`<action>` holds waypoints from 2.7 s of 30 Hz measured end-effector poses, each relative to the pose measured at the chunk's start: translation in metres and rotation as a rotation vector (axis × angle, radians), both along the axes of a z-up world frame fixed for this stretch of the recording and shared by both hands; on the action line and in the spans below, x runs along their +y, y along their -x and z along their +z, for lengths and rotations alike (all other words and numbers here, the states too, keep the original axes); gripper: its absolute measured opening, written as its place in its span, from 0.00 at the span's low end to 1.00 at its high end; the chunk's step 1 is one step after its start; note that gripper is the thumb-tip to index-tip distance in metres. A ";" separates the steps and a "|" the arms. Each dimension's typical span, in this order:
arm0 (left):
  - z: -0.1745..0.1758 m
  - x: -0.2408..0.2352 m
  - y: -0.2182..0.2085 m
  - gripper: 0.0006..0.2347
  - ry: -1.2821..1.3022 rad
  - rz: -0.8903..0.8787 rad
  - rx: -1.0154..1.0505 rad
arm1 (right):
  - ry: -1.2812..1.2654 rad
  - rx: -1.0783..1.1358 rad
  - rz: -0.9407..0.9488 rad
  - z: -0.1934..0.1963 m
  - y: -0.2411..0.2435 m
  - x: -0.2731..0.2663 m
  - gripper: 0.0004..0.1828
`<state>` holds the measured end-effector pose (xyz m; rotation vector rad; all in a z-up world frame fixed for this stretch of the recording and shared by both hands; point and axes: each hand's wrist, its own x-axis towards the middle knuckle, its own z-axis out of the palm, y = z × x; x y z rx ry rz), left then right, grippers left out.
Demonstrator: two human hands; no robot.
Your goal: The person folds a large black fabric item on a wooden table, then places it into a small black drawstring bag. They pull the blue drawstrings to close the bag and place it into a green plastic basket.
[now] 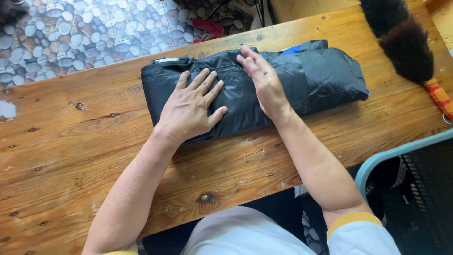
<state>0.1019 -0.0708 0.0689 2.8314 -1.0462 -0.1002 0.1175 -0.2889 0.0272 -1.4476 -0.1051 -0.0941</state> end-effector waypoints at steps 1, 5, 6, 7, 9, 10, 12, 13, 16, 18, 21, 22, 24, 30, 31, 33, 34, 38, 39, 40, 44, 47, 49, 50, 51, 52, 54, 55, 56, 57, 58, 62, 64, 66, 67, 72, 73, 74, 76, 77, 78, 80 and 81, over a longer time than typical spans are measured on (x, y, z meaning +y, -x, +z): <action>-0.002 0.000 -0.002 0.30 0.000 -0.006 0.004 | 0.000 0.004 -0.006 0.007 -0.002 -0.004 0.24; -0.007 0.002 -0.005 0.32 -0.011 -0.050 -0.011 | -0.404 0.287 -0.196 0.021 -0.015 -0.022 0.29; -0.007 0.003 -0.005 0.32 -0.005 -0.044 -0.010 | -0.456 0.309 -0.240 0.020 -0.019 -0.028 0.28; -0.008 0.003 -0.005 0.32 0.000 -0.045 -0.011 | -0.452 0.308 -0.242 0.024 -0.018 -0.030 0.28; -0.008 0.003 -0.006 0.32 -0.015 -0.043 0.019 | -0.398 0.254 -0.345 0.034 -0.017 -0.035 0.29; -0.009 0.003 -0.006 0.32 -0.009 -0.043 0.016 | -0.392 0.250 -0.345 0.037 -0.015 -0.039 0.29; -0.009 0.003 -0.006 0.32 -0.009 -0.043 0.019 | -0.203 0.094 -0.428 0.043 -0.011 -0.045 0.27; -0.010 0.004 -0.005 0.32 -0.002 -0.040 0.014 | -0.197 0.088 -0.425 0.054 -0.002 -0.043 0.27; -0.014 0.004 -0.005 0.32 0.002 -0.047 -0.015 | -0.102 0.041 -0.476 0.082 0.024 -0.036 0.17; -0.018 0.004 -0.006 0.32 0.009 -0.048 -0.046 | 0.051 -0.032 -0.424 0.093 0.046 -0.032 0.14; -0.004 0.001 0.001 0.31 -0.022 0.012 0.024 | 0.127 -0.024 -0.423 0.078 0.082 -0.035 0.17; -0.005 0.001 0.000 0.31 -0.015 0.006 0.023 | 0.134 -0.026 -0.429 0.071 0.091 -0.043 0.17; -0.007 0.002 0.000 0.32 -0.019 0.007 0.019 | 0.112 0.072 -0.470 0.058 0.109 -0.057 0.16; -0.006 0.002 0.000 0.32 -0.026 0.000 0.001 | 0.124 0.367 -0.426 0.015 0.146 -0.107 0.19; -0.006 0.002 0.000 0.32 -0.022 -0.001 -0.001 | 0.127 0.364 -0.428 0.015 0.150 -0.107 0.19; -0.004 0.001 0.000 0.31 -0.030 0.010 0.020 | -0.058 0.433 -0.437 0.016 0.158 -0.105 0.17; -0.005 0.002 -0.001 0.31 -0.029 0.008 0.018 | -0.057 0.431 -0.438 0.017 0.157 -0.105 0.17; -0.005 0.001 0.000 0.31 -0.033 0.007 0.015 | -0.296 0.454 -0.405 0.015 0.151 -0.108 0.15; -0.004 0.002 0.000 0.31 -0.032 0.010 0.016 | -0.326 0.461 -0.390 0.012 0.148 -0.110 0.18; -0.005 0.002 0.000 0.31 -0.029 0.012 0.016 | -0.322 0.460 -0.389 0.009 0.145 -0.112 0.18; -0.006 0.002 -0.001 0.31 -0.020 0.021 0.023 | -0.348 0.456 -0.414 0.002 0.133 -0.116 0.18; -0.006 0.002 0.000 0.32 -0.021 0.025 0.037 | -0.342 0.470 -0.418 0.006 0.126 -0.114 0.14; -0.004 0.002 0.000 0.32 -0.017 0.027 0.040 | -0.335 0.466 -0.423 0.003 0.121 -0.117 0.13; -0.004 0.002 0.000 0.32 -0.014 0.024 0.042 | -0.316 0.459 -0.421 -0.003 0.118 -0.120 0.11; -0.004 0.002 0.000 0.32 -0.011 0.021 0.044 | -0.297 0.451 -0.418 -0.008 0.115 -0.123 0.09; -0.004 0.002 0.000 0.32 -0.010 0.025 0.045 | -0.296 0.452 -0.415 0.006 0.113 -0.109 0.09; -0.005 0.002 0.000 0.32 -0.003 0.027 0.051 | -0.345 0.409 -0.439 0.035 0.110 -0.082 0.06; -0.004 0.002 0.000 0.32 -0.003 0.032 0.052 | -0.344 0.411 -0.435 0.033 0.107 -0.079 0.06; -0.004 0.002 0.000 0.32 0.004 0.028 0.050 | -0.381 0.411 -0.466 0.031 0.105 -0.076 0.05; -0.004 0.002 0.000 0.32 0.011 0.024 0.048 | -0.418 0.411 -0.496 0.028 0.103 -0.074 0.06; -0.004 0.002 0.000 0.32 0.010 0.027 0.048 | -0.418 0.412 -0.494 0.021 0.099 -0.077 0.06; -0.002 0.003 0.001 0.33 0.014 0.029 0.041 | -0.337 0.426 -0.515 0.011 0.091 -0.071 0.09; -0.003 0.002 0.001 0.33 0.018 0.029 0.038 | -0.306 0.437 -0.516 0.014 0.091 -0.062 0.12; -0.005 0.003 0.001 0.33 0.018 0.032 0.038 | -0.238 0.433 -0.499 0.014 0.091 -0.055 0.18; -0.005 0.003 0.000 0.33 0.018 0.036 0.039 | -0.237 0.435 -0.495 0.011 0.089 -0.056 0.18; -0.004 0.003 0.001 0.33 0.032 0.033 0.034 | -0.226 0.431 -0.640 0.015 0.088 -0.047 0.20; -0.004 0.003 0.001 0.33 0.032 0.033 0.035 | -0.226 0.432 -0.640 0.015 0.089 -0.046 0.20; -0.004 0.003 0.001 0.33 0.027 0.035 0.037 | -0.253 0.436 -0.652 0.016 0.089 -0.046 0.19; -0.004 0.003 0.001 0.33 0.024 0.038 0.040 | -0.277 0.440 -0.664 0.017 0.089 -0.045 0.19; -0.004 0.002 0.001 0.33 0.018 0.041 0.044 | -0.309 0.435 -0.669 0.018 0.088 -0.044 0.18; -0.004 0.002 0.002 0.33 0.011 0.043 0.047 | -0.342 0.429 -0.673 0.018 0.088 -0.043 0.16; -0.003 0.002 0.001 0.33 0.011 0.044 0.049 | -0.418 0.400 -0.703 0.029 0.088 -0.040 0.15; -0.003 0.002 0.001 0.33 0.009 0.045 0.050 | -0.495 0.370 -0.733 0.034 0.088 -0.038 0.15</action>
